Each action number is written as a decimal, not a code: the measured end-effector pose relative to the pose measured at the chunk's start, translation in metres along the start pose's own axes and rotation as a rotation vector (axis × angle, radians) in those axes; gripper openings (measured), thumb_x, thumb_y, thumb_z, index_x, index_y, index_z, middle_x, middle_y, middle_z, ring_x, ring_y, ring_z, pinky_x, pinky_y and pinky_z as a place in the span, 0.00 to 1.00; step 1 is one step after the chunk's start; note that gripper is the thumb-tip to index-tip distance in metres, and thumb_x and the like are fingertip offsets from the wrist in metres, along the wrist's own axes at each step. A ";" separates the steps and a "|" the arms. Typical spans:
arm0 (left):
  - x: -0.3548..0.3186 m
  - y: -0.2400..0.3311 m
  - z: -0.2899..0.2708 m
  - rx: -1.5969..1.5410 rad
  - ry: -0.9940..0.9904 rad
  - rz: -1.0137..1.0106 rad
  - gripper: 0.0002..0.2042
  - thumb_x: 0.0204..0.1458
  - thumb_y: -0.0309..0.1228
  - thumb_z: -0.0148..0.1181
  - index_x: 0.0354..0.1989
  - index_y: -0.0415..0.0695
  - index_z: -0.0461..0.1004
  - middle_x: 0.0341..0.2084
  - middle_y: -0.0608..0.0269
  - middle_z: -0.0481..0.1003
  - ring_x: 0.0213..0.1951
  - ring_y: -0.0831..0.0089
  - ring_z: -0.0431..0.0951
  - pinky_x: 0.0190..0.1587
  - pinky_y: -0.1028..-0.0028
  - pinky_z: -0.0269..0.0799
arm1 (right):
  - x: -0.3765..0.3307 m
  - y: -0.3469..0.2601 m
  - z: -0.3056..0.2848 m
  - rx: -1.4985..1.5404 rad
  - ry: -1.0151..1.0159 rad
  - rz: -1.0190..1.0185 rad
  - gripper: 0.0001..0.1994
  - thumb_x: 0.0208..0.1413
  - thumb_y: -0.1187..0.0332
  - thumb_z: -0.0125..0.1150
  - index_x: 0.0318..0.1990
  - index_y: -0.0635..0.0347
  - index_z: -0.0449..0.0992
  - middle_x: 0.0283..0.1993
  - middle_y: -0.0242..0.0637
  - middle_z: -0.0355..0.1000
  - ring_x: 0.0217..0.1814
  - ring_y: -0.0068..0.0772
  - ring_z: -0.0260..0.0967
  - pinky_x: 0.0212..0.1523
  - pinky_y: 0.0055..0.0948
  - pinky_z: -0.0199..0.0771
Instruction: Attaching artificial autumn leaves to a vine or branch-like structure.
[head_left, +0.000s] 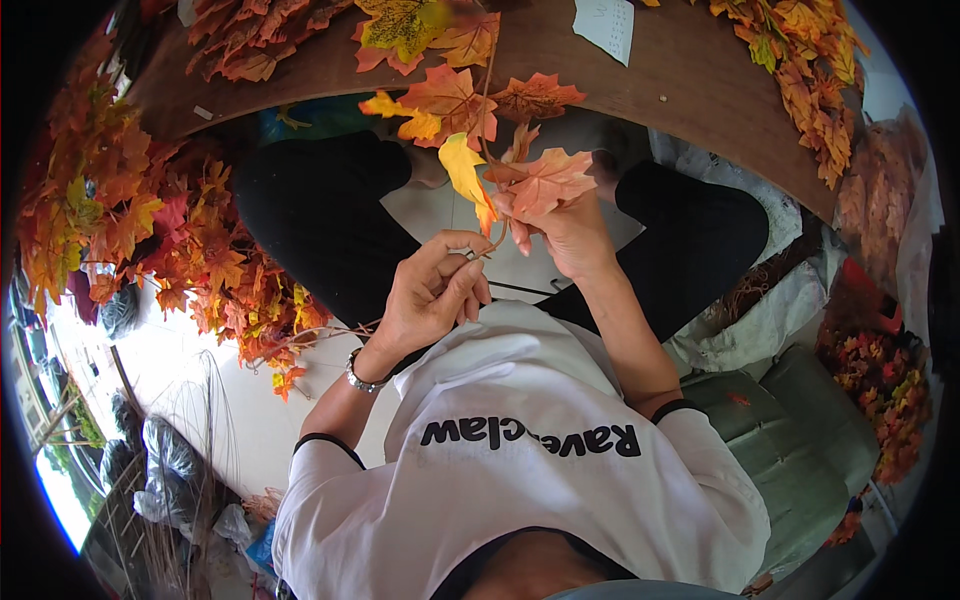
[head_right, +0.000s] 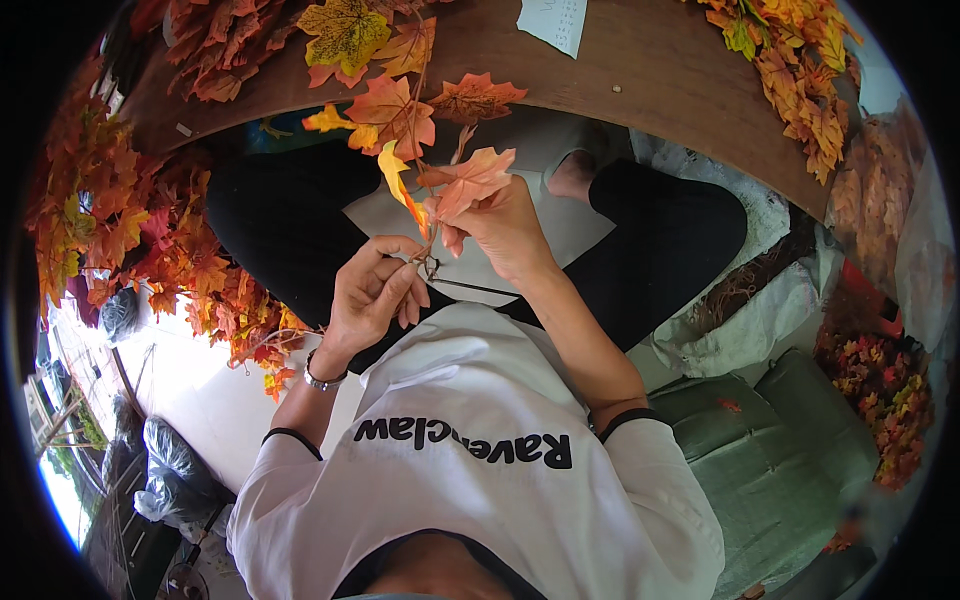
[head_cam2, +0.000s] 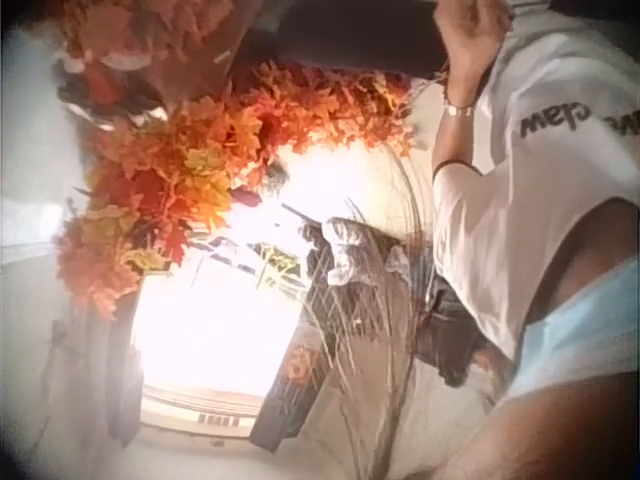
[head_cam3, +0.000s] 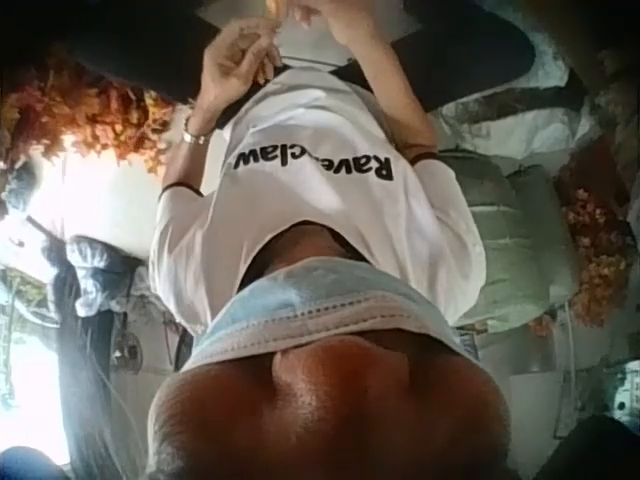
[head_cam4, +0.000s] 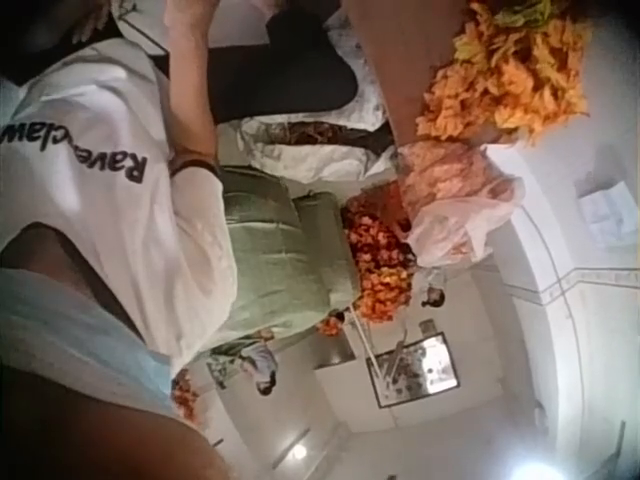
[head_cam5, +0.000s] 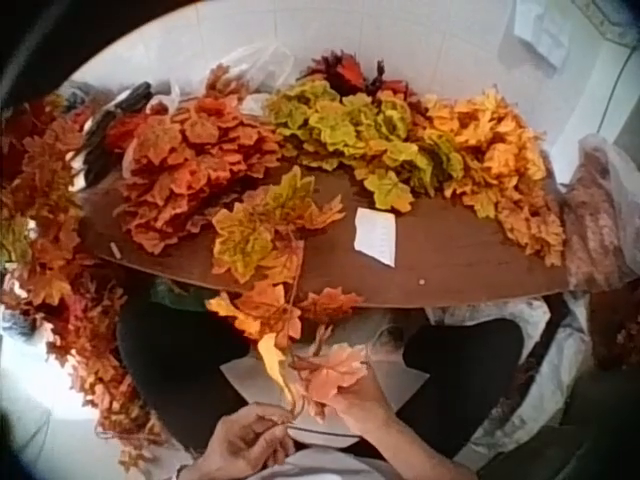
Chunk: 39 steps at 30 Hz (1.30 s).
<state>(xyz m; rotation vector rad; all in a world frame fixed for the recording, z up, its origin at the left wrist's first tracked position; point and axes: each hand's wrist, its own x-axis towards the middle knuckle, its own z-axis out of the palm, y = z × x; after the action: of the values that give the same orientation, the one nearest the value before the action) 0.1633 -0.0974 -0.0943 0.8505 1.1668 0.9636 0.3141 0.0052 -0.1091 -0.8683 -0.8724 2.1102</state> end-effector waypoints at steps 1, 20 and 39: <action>0.000 0.000 0.000 0.001 0.001 0.003 0.09 0.57 0.26 0.44 0.41 0.33 0.63 0.18 0.61 0.71 0.16 0.84 0.67 0.18 0.87 0.62 | 0.001 0.001 0.001 -0.062 0.017 -0.012 0.10 0.45 0.81 0.54 0.39 0.72 0.71 0.26 0.37 0.71 0.15 0.19 0.62 0.13 0.18 0.61; 0.027 -0.005 0.009 -0.012 -0.292 -0.064 0.07 0.57 0.26 0.45 0.33 0.33 0.65 0.22 0.60 0.73 0.26 0.77 0.74 0.30 0.80 0.71 | -0.028 0.004 -0.022 -0.139 0.173 -0.037 0.11 0.50 0.77 0.52 0.41 0.73 0.67 0.24 0.40 0.70 0.16 0.24 0.67 0.15 0.20 0.67; 0.024 -0.020 0.007 -0.267 -0.399 -0.245 0.08 0.55 0.28 0.48 0.34 0.34 0.68 0.22 0.59 0.73 0.23 0.72 0.76 0.27 0.77 0.73 | -0.033 0.040 -0.046 -0.098 0.231 0.242 0.06 0.51 0.73 0.51 0.32 0.67 0.72 0.20 0.37 0.69 0.12 0.22 0.64 0.11 0.18 0.64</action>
<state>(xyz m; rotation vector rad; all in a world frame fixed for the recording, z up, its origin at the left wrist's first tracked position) 0.1762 -0.0823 -0.1202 0.6307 0.7570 0.6886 0.3545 -0.0276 -0.1557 -1.2971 -0.7864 2.1267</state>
